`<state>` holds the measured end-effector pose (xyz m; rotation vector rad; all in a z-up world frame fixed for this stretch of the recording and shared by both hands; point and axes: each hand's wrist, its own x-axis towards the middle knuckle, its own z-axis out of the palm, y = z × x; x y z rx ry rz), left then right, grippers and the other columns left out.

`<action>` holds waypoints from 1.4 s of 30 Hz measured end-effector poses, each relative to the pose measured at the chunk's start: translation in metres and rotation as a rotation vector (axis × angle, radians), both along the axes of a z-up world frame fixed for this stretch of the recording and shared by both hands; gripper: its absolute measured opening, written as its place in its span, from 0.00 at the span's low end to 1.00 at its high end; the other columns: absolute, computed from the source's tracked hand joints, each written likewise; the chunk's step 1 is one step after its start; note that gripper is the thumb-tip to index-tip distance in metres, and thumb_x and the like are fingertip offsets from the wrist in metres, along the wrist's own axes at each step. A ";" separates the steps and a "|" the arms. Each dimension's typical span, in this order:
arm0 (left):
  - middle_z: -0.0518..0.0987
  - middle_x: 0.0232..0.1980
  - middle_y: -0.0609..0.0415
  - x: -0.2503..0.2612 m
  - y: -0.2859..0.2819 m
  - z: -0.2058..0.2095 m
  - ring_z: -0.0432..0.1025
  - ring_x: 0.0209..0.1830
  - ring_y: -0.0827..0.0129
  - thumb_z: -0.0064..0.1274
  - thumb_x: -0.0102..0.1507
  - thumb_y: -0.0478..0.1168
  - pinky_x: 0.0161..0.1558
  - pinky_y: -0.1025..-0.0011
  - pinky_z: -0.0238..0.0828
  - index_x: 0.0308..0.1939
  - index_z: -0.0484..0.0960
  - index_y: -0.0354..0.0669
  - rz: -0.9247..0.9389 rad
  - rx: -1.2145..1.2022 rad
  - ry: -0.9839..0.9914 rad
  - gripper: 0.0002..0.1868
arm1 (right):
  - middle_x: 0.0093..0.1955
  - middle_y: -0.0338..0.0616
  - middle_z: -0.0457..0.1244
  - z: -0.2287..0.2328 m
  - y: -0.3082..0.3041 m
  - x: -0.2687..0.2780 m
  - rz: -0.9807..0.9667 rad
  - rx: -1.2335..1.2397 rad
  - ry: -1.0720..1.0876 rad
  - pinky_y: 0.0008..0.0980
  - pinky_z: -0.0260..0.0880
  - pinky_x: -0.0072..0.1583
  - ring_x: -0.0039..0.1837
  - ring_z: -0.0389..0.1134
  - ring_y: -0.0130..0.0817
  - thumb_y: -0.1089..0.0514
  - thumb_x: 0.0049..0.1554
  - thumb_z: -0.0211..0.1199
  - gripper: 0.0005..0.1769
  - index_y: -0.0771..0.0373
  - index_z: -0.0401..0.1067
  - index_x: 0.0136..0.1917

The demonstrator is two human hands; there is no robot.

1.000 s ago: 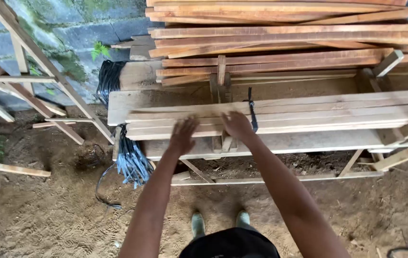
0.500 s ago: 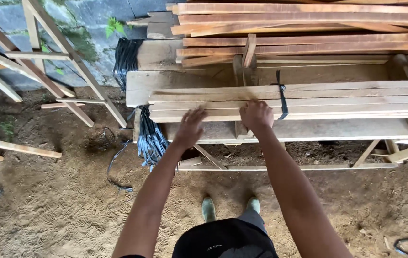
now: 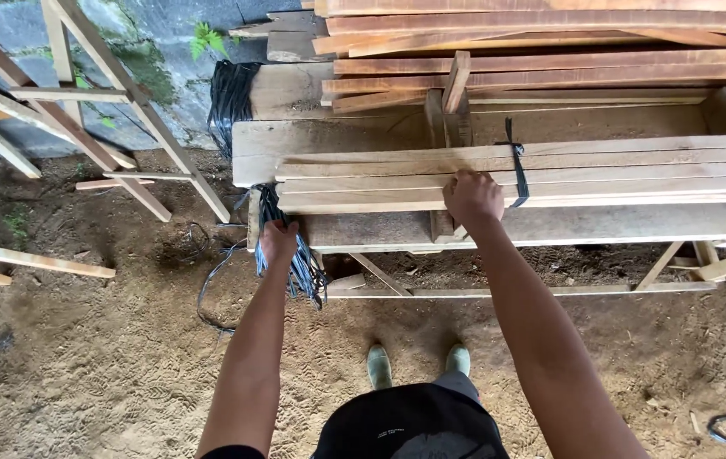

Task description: The person is using plastic straps to bundle multiple long wooden planks together.

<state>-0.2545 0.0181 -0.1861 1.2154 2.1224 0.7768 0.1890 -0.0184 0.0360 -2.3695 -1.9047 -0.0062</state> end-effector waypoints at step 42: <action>0.78 0.40 0.48 0.227 -0.122 0.304 0.77 0.39 0.57 0.54 0.71 0.37 0.43 0.66 0.78 0.49 0.78 0.41 -0.539 0.836 -0.398 0.05 | 0.49 0.52 0.71 0.093 -0.055 -0.029 0.136 0.163 0.813 0.59 0.72 0.57 0.58 0.71 0.60 0.38 0.66 0.55 0.20 0.50 0.81 0.55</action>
